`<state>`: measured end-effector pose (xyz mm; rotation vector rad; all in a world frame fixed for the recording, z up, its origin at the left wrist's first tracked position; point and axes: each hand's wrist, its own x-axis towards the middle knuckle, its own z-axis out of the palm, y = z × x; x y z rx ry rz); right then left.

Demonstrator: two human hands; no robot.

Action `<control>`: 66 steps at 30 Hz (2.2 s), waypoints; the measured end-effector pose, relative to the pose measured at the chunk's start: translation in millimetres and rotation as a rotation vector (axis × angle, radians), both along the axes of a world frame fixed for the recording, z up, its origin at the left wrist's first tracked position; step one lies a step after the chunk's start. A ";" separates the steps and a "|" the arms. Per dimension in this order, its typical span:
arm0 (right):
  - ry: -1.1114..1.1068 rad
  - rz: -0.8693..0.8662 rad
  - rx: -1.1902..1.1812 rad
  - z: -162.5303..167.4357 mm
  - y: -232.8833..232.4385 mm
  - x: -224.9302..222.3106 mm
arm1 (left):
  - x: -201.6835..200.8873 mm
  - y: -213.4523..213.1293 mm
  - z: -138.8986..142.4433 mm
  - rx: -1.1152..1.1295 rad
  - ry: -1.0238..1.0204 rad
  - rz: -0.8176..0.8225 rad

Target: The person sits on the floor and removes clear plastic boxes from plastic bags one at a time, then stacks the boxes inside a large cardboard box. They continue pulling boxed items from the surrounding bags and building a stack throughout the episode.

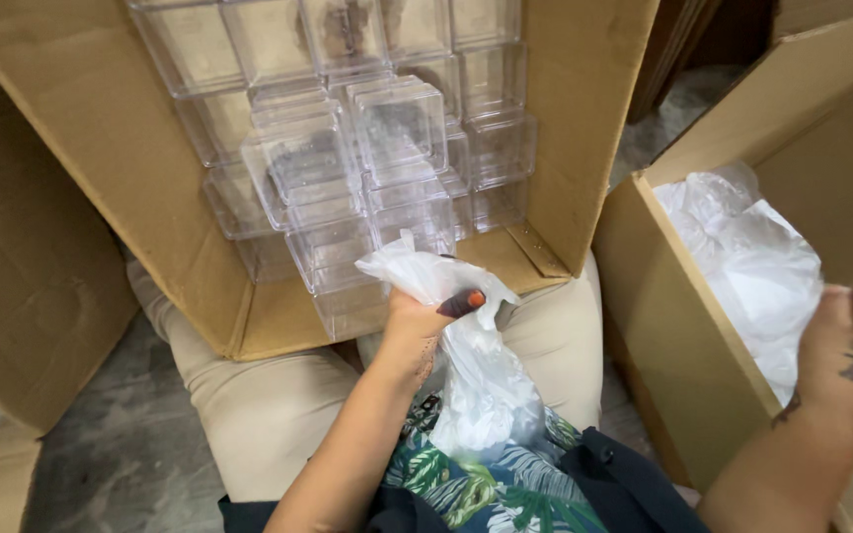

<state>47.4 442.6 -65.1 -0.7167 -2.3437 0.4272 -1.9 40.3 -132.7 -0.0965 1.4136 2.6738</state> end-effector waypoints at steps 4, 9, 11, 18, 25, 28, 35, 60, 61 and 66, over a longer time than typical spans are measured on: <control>0.202 0.134 0.102 32.8 -59.1 -5.7 | -0.4 1.6 -10.6 0.131 0.007 -0.067; -0.157 0.654 -0.945 23.7 -171.7 -16.9 | 5.1 12.0 -13.9 0.174 -0.033 -0.077; -0.205 1.027 -1.144 8.4 -208.1 -22.6 | 8.9 12.3 -12.1 0.120 0.026 -0.064; -0.210 0.851 -1.219 -16.8 -228.6 -26.3 | 10.2 -2.5 -6.1 0.096 -0.057 0.011; -0.185 0.846 -1.192 -28.8 -213.6 -25.2 | 12.9 5.7 -17.7 0.225 -0.187 -0.047; -0.168 0.941 -1.218 -29.1 -217.5 -24.0 | 14.7 6.7 -21.7 0.108 -0.093 -0.024; -0.312 0.801 -1.126 -28.0 -235.5 -21.8 | 9.6 6.1 -20.3 0.115 -0.034 0.104; 0.017 1.347 -1.465 -33.5 -230.3 -53.0 | 11.1 -31.4 -28.7 -0.168 0.114 0.176; -0.077 1.334 -1.411 -29.7 -232.4 -50.5 | 13.2 -32.3 -27.3 -0.335 0.147 0.172; -0.288 1.172 -1.096 -32.4 -251.5 -33.5 | 17.9 -28.6 -16.2 -0.332 0.221 0.167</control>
